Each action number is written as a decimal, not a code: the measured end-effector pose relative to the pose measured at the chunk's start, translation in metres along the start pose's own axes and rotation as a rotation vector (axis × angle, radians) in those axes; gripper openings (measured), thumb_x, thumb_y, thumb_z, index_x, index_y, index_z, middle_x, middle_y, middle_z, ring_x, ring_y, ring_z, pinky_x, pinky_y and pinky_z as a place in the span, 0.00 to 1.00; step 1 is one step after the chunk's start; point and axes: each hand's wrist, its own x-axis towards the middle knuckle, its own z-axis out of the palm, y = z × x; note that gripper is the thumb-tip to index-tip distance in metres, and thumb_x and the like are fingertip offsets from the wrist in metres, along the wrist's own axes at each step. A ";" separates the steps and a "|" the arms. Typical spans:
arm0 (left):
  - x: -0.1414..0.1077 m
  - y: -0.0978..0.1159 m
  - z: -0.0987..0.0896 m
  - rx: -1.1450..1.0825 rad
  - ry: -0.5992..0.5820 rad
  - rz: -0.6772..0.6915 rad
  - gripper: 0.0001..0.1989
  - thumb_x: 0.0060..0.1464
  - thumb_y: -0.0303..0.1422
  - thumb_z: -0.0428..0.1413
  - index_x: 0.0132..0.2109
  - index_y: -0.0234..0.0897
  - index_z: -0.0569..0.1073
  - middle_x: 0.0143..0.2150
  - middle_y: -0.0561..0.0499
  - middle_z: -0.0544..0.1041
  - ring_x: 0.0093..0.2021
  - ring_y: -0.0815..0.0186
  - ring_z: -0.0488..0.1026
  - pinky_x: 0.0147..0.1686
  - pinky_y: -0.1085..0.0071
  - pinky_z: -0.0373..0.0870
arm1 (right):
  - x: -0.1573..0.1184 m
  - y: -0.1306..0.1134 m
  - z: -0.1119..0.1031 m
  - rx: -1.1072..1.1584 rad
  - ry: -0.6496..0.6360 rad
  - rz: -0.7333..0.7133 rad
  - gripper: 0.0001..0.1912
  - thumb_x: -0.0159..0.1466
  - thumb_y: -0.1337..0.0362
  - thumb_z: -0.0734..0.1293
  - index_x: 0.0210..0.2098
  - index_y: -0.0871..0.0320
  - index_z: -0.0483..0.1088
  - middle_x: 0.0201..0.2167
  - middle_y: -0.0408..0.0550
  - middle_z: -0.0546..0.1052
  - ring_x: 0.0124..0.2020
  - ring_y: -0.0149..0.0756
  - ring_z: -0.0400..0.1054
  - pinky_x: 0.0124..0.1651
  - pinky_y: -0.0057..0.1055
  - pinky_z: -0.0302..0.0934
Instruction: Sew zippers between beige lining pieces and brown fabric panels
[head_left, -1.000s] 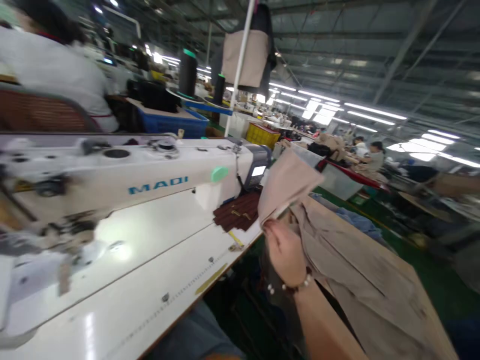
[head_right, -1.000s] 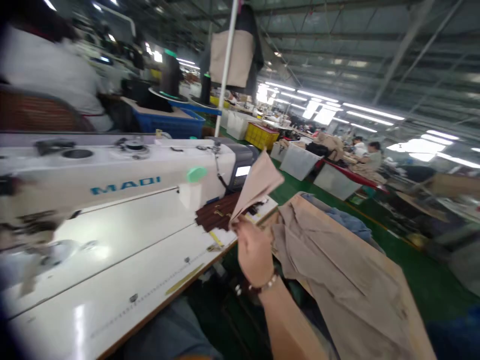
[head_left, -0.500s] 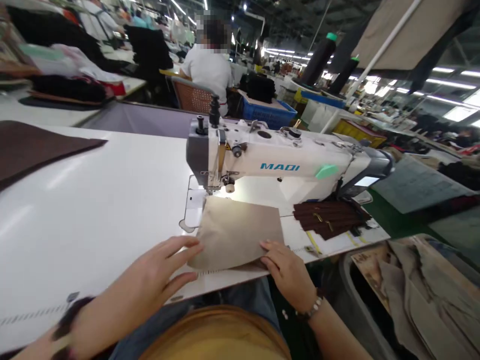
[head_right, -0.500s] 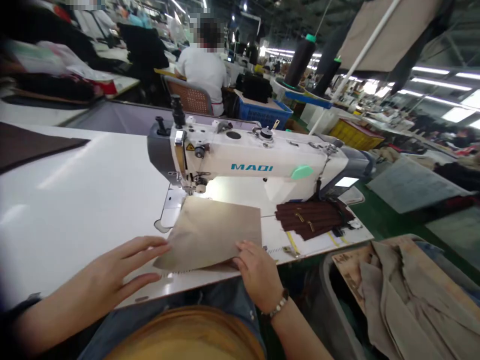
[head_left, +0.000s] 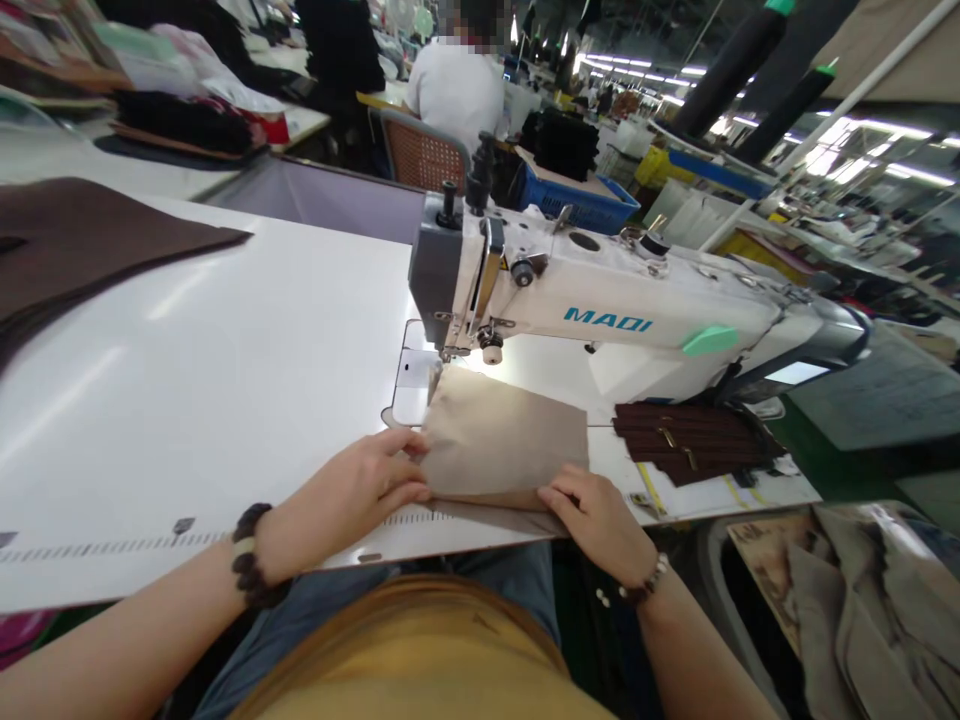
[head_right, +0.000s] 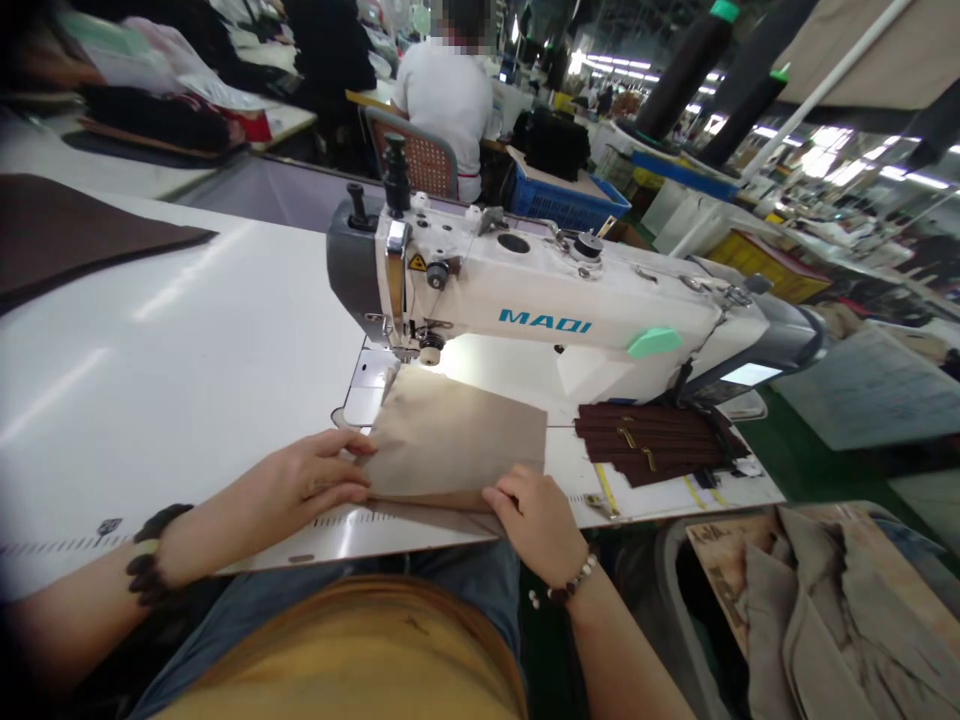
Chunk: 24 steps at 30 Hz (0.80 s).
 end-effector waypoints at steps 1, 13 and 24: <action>0.001 0.000 0.000 0.005 -0.001 -0.005 0.14 0.60 0.36 0.48 0.32 0.37 0.77 0.46 0.47 0.71 0.41 0.62 0.72 0.44 0.65 0.69 | 0.000 0.001 0.001 0.002 0.005 -0.001 0.19 0.66 0.61 0.58 0.21 0.61 0.64 0.24 0.43 0.65 0.29 0.28 0.60 0.33 0.26 0.48; 0.011 -0.016 0.008 0.159 0.097 -0.054 0.12 0.56 0.33 0.54 0.26 0.35 0.72 0.33 0.51 0.70 0.33 0.67 0.68 0.32 0.72 0.67 | 0.003 -0.003 -0.002 -0.108 -0.032 0.035 0.18 0.66 0.62 0.57 0.21 0.61 0.63 0.24 0.43 0.66 0.29 0.29 0.61 0.34 0.27 0.48; 0.010 -0.008 0.002 0.537 0.150 0.404 0.12 0.61 0.26 0.44 0.42 0.35 0.72 0.47 0.44 0.70 0.44 0.60 0.66 0.46 0.61 0.62 | -0.003 -0.019 -0.002 -0.237 -0.115 0.151 0.05 0.63 0.67 0.62 0.38 0.59 0.67 0.30 0.44 0.72 0.33 0.34 0.67 0.35 0.28 0.54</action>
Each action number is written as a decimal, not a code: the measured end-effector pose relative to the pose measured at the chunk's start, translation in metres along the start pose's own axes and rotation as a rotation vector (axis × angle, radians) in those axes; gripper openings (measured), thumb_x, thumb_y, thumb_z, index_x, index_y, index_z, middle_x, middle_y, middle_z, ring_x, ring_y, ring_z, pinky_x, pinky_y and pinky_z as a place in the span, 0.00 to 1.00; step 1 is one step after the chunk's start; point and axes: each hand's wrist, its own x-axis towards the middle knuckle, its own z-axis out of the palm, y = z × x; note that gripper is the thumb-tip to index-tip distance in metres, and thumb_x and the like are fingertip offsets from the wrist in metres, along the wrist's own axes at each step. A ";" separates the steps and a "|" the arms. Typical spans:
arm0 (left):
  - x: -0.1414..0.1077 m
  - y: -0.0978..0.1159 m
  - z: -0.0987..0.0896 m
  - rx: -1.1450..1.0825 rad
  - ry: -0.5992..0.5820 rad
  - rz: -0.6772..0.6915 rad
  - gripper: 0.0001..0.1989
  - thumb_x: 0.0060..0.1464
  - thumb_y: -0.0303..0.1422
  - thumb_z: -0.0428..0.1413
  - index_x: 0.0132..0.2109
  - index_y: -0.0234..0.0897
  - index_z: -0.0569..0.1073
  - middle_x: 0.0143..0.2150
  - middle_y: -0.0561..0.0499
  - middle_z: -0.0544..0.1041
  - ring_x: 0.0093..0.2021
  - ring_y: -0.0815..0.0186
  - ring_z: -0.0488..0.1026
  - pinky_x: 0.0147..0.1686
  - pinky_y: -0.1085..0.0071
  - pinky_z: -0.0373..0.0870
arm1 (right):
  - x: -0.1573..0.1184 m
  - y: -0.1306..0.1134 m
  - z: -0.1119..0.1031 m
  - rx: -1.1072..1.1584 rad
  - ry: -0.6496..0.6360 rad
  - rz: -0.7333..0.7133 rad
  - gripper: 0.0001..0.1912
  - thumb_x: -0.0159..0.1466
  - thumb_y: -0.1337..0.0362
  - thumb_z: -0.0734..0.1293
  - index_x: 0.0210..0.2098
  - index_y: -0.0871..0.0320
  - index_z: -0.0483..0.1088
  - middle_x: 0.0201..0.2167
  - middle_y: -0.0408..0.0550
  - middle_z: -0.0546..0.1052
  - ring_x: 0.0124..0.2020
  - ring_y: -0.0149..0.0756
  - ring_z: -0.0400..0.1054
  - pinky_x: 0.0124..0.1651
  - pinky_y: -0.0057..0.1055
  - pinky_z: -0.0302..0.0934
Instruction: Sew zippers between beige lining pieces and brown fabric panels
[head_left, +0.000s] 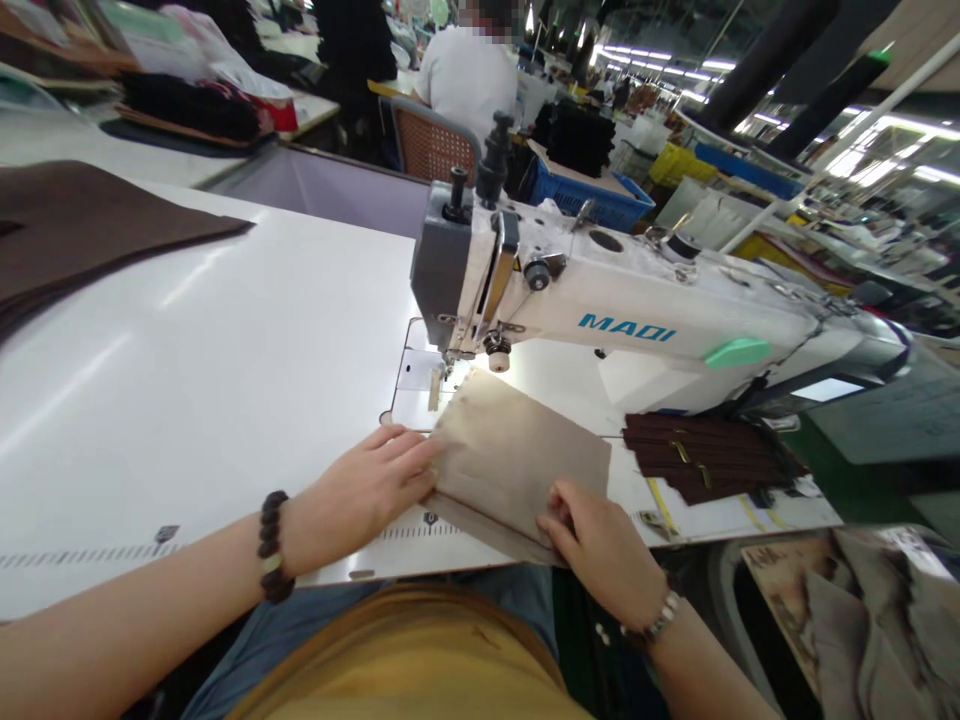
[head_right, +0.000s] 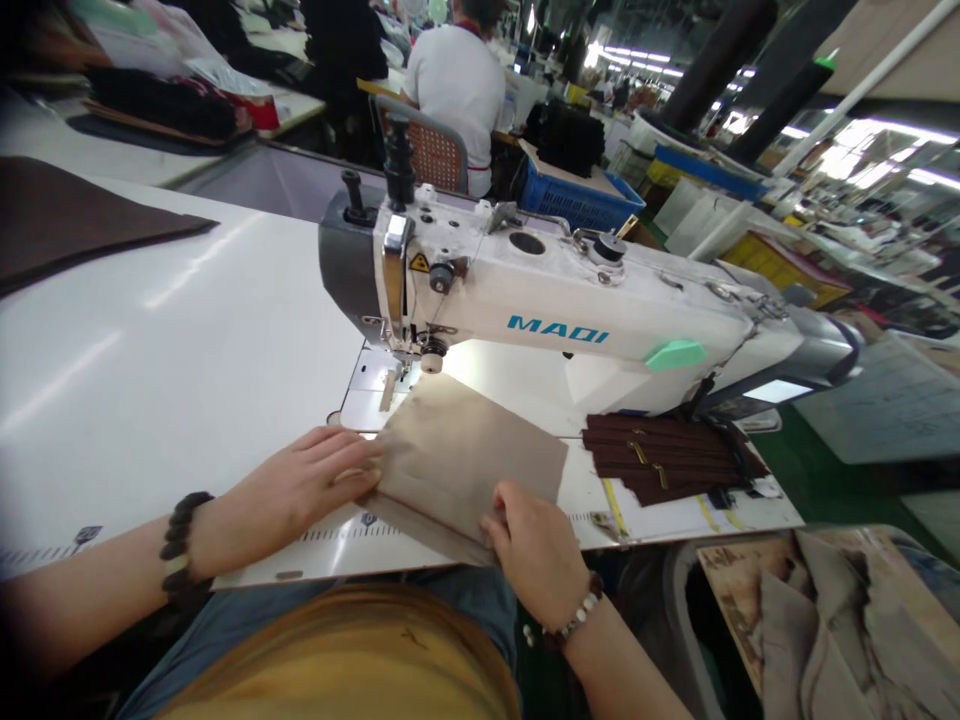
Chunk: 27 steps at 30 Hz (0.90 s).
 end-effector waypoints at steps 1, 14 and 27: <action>0.001 -0.003 0.000 0.022 -0.012 0.037 0.12 0.61 0.25 0.44 0.44 0.35 0.72 0.48 0.44 0.70 0.46 0.59 0.65 0.48 0.61 0.61 | -0.001 -0.003 -0.001 0.003 -0.020 -0.017 0.09 0.63 0.68 0.62 0.44 0.58 0.66 0.31 0.44 0.73 0.34 0.34 0.68 0.35 0.28 0.56; 0.056 -0.019 0.028 -0.037 -0.135 0.039 0.10 0.60 0.27 0.49 0.45 0.30 0.72 0.48 0.44 0.73 0.49 0.60 0.66 0.53 0.62 0.60 | 0.055 -0.017 -0.016 -0.172 -0.168 -0.613 0.47 0.52 0.44 0.69 0.64 0.55 0.48 0.66 0.51 0.44 0.67 0.45 0.36 0.63 0.58 0.34; 0.034 -0.023 0.024 0.091 -0.134 -0.203 0.18 0.59 0.36 0.53 0.52 0.27 0.68 0.52 0.38 0.70 0.56 0.53 0.63 0.57 0.56 0.56 | 0.077 -0.040 0.014 -0.138 0.191 -0.540 0.27 0.64 0.57 0.61 0.62 0.54 0.54 0.65 0.50 0.46 0.66 0.42 0.41 0.63 0.54 0.41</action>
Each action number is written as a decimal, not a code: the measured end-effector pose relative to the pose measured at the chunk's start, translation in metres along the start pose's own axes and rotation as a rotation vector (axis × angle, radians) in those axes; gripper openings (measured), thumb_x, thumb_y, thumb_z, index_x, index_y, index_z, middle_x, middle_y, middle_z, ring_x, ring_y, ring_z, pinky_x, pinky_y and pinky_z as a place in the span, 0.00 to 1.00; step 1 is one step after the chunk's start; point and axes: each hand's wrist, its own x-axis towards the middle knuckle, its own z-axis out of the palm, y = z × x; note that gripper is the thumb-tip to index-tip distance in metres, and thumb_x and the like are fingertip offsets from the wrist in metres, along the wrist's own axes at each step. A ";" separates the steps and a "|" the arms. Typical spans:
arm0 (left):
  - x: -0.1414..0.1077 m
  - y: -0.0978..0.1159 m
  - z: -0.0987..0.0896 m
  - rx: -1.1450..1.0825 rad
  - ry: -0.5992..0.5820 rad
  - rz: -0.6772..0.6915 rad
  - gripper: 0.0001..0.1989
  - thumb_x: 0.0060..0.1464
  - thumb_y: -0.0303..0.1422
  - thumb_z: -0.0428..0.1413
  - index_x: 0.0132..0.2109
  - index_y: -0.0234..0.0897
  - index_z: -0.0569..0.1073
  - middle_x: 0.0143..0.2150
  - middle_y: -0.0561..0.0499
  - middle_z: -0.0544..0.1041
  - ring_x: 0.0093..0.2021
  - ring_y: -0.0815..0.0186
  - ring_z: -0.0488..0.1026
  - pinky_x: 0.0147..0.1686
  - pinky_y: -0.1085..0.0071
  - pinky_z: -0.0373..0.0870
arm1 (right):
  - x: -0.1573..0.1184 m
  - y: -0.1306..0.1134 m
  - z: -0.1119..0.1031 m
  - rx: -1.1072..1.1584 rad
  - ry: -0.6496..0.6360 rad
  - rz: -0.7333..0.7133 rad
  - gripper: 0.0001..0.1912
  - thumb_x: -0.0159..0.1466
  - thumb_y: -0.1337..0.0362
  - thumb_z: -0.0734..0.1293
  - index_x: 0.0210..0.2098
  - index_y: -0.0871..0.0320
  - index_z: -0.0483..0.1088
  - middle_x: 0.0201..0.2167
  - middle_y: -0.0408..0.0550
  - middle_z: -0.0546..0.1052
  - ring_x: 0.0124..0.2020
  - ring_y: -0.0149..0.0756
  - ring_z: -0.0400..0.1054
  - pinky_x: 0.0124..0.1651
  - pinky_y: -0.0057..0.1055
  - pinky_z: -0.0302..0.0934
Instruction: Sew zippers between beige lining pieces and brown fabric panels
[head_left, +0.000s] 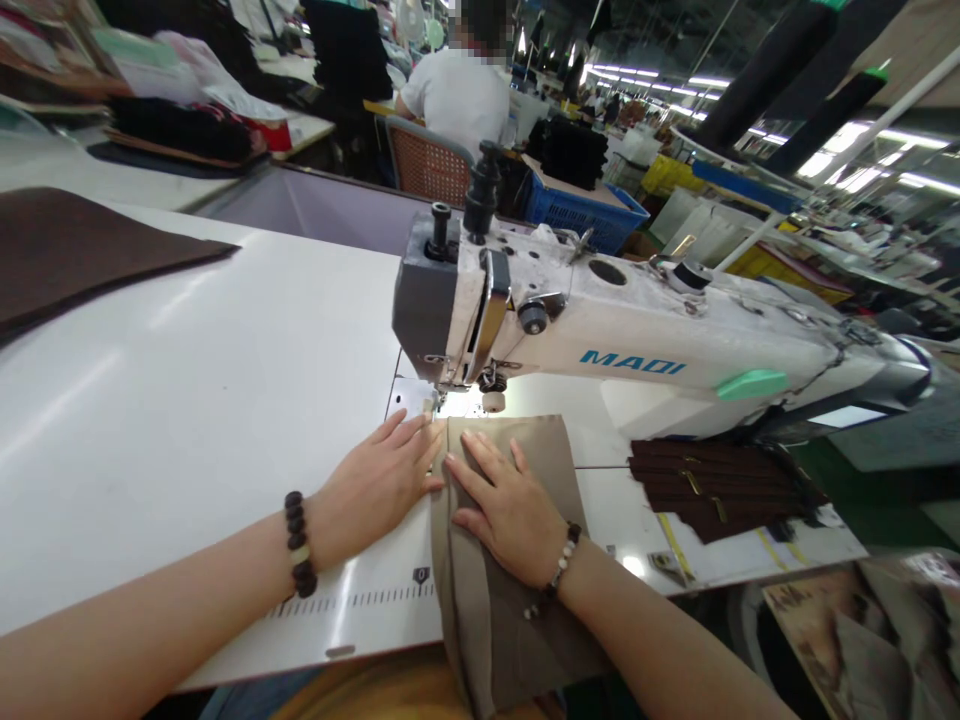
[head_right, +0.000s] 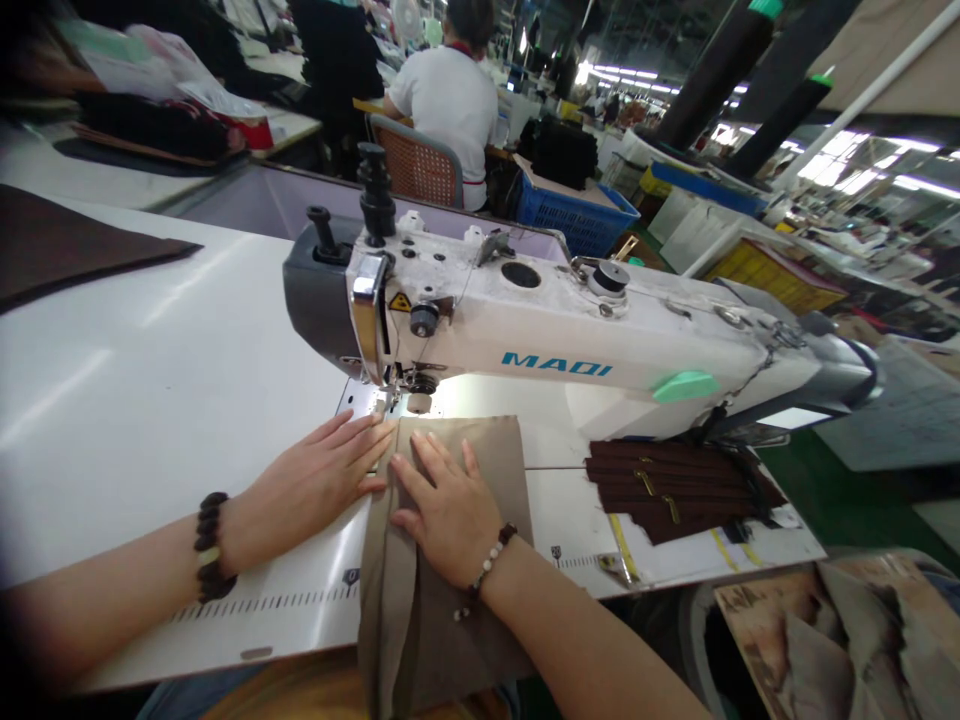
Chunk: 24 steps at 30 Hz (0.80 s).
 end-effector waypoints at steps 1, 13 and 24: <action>-0.002 -0.002 -0.001 0.017 0.007 -0.034 0.20 0.58 0.37 0.54 0.52 0.26 0.68 0.52 0.37 0.70 0.56 0.51 0.63 0.57 0.55 0.56 | 0.006 -0.001 0.000 0.000 0.009 -0.001 0.28 0.64 0.56 0.61 0.62 0.54 0.54 0.65 0.50 0.46 0.66 0.42 0.40 0.63 0.54 0.42; 0.008 -0.017 -0.007 0.029 0.045 -0.146 0.20 0.57 0.38 0.54 0.49 0.24 0.71 0.54 0.33 0.67 0.55 0.46 0.63 0.52 0.49 0.62 | 0.044 0.003 0.000 0.023 0.074 0.023 0.31 0.64 0.55 0.60 0.63 0.60 0.51 0.65 0.53 0.49 0.65 0.44 0.44 0.64 0.52 0.43; -0.059 0.045 -0.051 -0.565 0.132 0.242 0.14 0.64 0.27 0.41 0.46 0.39 0.71 0.40 0.48 0.75 0.40 0.66 0.70 0.45 0.72 0.68 | 0.039 0.011 -0.004 0.043 -0.021 -0.049 0.27 0.68 0.58 0.52 0.64 0.59 0.47 0.65 0.47 0.46 0.66 0.36 0.39 0.65 0.50 0.37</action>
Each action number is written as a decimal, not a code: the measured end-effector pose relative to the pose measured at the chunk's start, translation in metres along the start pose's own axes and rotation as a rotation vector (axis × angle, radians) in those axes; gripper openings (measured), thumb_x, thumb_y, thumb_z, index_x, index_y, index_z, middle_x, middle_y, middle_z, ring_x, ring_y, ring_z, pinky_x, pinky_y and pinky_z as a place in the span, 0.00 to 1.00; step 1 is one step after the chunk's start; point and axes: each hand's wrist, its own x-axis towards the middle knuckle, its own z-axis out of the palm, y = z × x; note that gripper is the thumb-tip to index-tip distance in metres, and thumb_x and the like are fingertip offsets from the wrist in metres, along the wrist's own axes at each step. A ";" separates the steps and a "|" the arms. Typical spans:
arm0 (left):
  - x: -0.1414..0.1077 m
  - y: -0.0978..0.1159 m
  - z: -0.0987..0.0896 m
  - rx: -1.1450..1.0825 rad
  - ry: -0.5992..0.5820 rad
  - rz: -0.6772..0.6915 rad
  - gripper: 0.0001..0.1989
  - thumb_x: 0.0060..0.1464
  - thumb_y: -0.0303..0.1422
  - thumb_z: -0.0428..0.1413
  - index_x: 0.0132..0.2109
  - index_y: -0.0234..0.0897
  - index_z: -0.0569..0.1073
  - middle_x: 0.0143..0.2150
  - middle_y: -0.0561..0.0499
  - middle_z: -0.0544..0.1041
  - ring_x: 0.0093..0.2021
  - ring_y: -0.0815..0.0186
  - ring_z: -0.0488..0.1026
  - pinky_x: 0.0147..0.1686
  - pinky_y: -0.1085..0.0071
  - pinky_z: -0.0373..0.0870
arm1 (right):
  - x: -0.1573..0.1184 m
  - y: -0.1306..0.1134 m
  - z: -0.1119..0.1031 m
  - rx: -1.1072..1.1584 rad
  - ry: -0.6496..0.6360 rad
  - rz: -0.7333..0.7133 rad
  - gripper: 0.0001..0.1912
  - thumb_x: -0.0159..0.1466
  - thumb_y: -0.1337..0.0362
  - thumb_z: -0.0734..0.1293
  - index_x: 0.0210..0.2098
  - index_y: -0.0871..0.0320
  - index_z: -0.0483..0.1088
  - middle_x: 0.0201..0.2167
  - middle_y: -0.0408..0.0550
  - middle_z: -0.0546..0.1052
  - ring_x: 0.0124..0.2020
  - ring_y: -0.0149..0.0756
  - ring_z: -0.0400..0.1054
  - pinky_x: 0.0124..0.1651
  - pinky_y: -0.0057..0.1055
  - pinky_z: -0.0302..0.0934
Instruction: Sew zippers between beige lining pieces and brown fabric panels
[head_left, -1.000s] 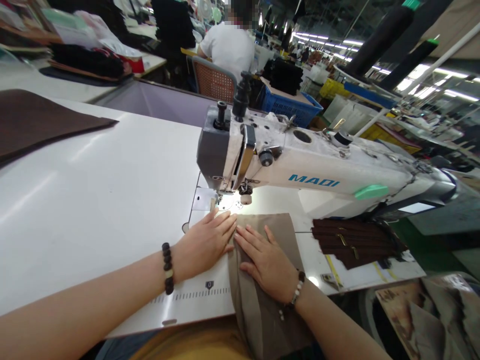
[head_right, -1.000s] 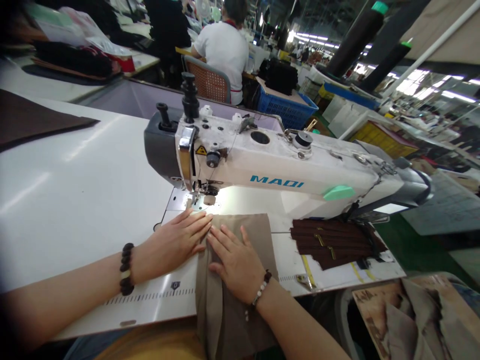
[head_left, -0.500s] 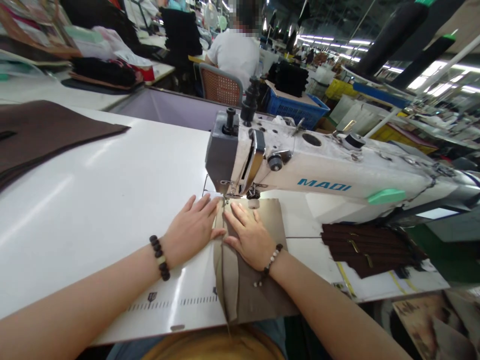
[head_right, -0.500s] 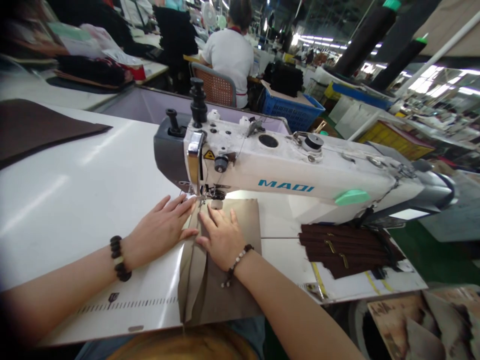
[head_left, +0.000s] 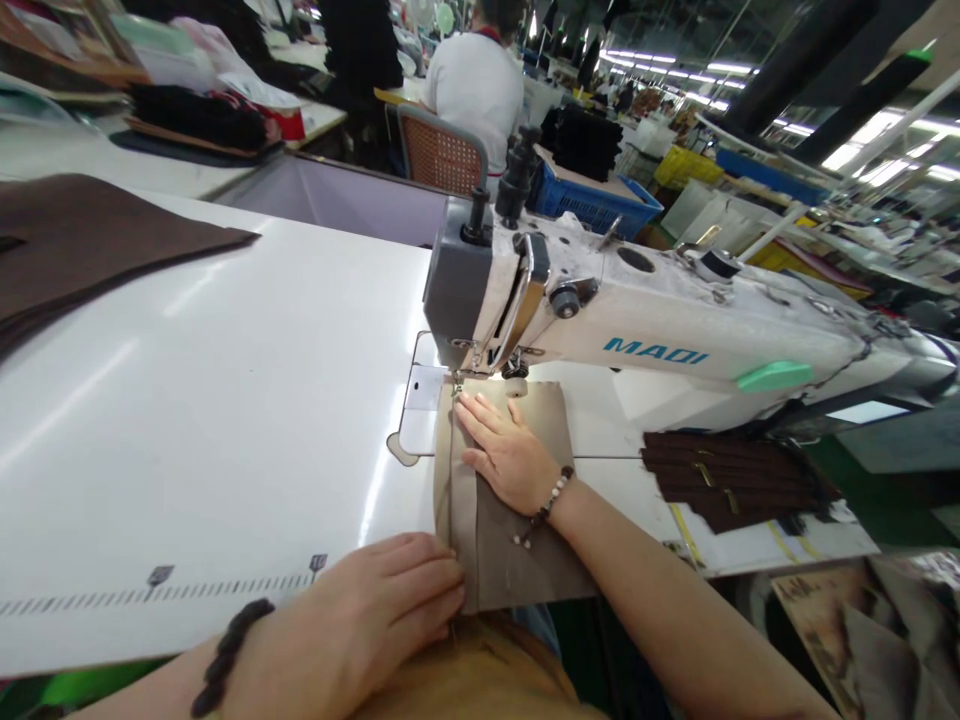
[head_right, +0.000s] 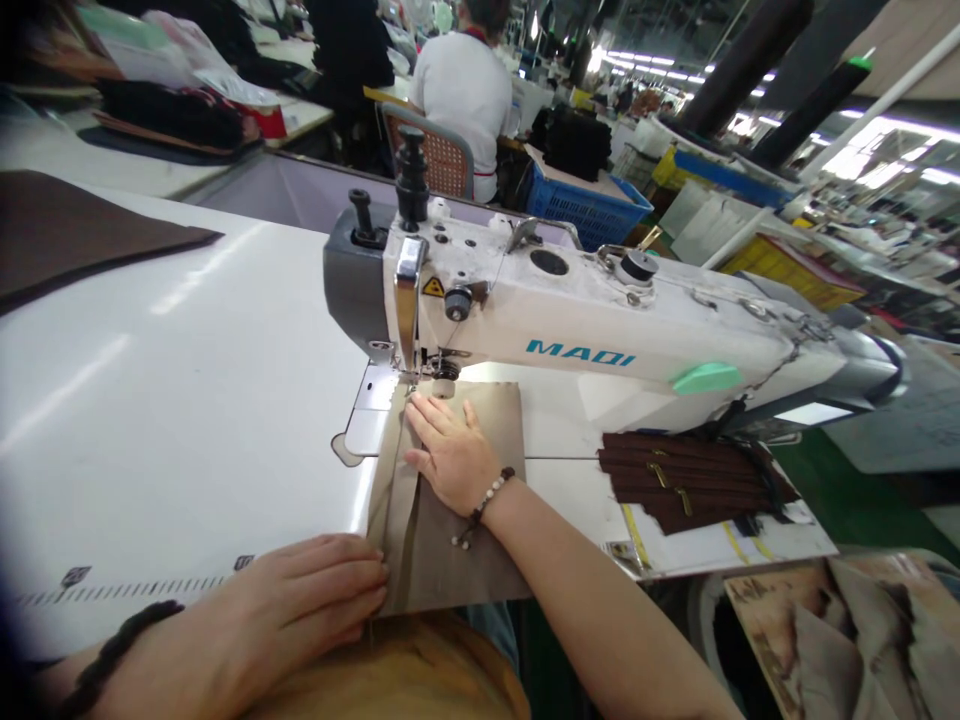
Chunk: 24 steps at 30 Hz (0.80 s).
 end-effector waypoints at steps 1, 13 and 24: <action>-0.002 0.003 0.001 -0.018 -0.006 -0.002 0.14 0.63 0.26 0.41 0.47 0.39 0.71 0.40 0.48 0.75 0.39 0.66 0.70 0.44 0.74 0.68 | 0.000 0.000 0.000 -0.005 -0.004 -0.002 0.26 0.68 0.58 0.52 0.64 0.59 0.47 0.65 0.46 0.45 0.66 0.36 0.38 0.65 0.51 0.36; -0.017 0.012 0.022 -0.157 -0.141 -0.053 0.18 0.65 0.26 0.37 0.45 0.38 0.71 0.36 0.49 0.74 0.35 0.67 0.70 0.41 0.75 0.69 | -0.005 -0.003 -0.001 -0.062 -0.032 -0.074 0.25 0.67 0.61 0.55 0.63 0.54 0.50 0.65 0.45 0.49 0.66 0.36 0.39 0.64 0.55 0.34; -0.022 -0.013 0.025 -0.052 0.073 -0.246 0.13 0.63 0.31 0.44 0.48 0.40 0.71 0.47 0.49 0.74 0.46 0.67 0.71 0.45 0.74 0.71 | -0.122 -0.061 0.021 0.196 -0.201 -0.248 0.23 0.70 0.58 0.50 0.62 0.56 0.52 0.64 0.46 0.53 0.66 0.30 0.38 0.66 0.45 0.18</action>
